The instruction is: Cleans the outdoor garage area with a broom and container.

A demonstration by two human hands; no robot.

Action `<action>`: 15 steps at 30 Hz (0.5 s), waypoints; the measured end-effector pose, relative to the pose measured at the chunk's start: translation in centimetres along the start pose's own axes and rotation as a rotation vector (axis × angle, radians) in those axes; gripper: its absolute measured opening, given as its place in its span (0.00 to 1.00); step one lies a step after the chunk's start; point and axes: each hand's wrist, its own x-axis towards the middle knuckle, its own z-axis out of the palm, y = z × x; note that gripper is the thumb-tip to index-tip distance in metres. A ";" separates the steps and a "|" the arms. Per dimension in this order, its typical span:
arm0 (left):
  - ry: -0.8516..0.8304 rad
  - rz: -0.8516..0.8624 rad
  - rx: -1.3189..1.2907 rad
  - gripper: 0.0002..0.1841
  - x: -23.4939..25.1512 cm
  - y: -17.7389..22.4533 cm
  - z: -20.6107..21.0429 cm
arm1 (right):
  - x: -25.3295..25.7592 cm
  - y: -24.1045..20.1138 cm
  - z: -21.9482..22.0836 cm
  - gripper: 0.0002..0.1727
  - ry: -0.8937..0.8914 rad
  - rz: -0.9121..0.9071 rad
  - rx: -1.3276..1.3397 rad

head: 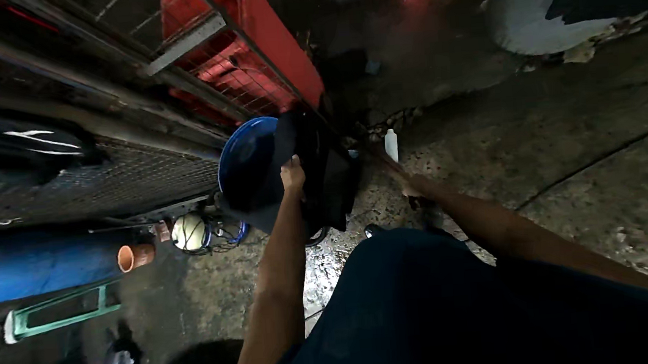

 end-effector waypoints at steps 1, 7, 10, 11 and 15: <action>-0.004 -0.014 -0.003 0.30 0.2 -0.3 -0.2 | -1.4 0.2 0.2 0.34 0.103 0.038 0.115; -0.002 -0.066 -0.156 0.30 1.3 0.6 -0.3 | -8.3 6.8 2.6 0.42 0.095 -0.098 -0.084; 0.007 -0.097 -0.246 0.31 2.2 0.9 -0.4 | -10.9 14.4 2.9 0.39 -0.064 0.083 -0.266; 0.012 -0.088 -0.282 0.31 2.8 1.3 -0.4 | -11.1 15.8 1.5 0.37 -0.057 0.121 -0.269; -0.033 -0.106 -0.328 0.32 3.3 2.4 0.9 | -14.7 14.6 0.6 0.33 0.191 0.068 -0.045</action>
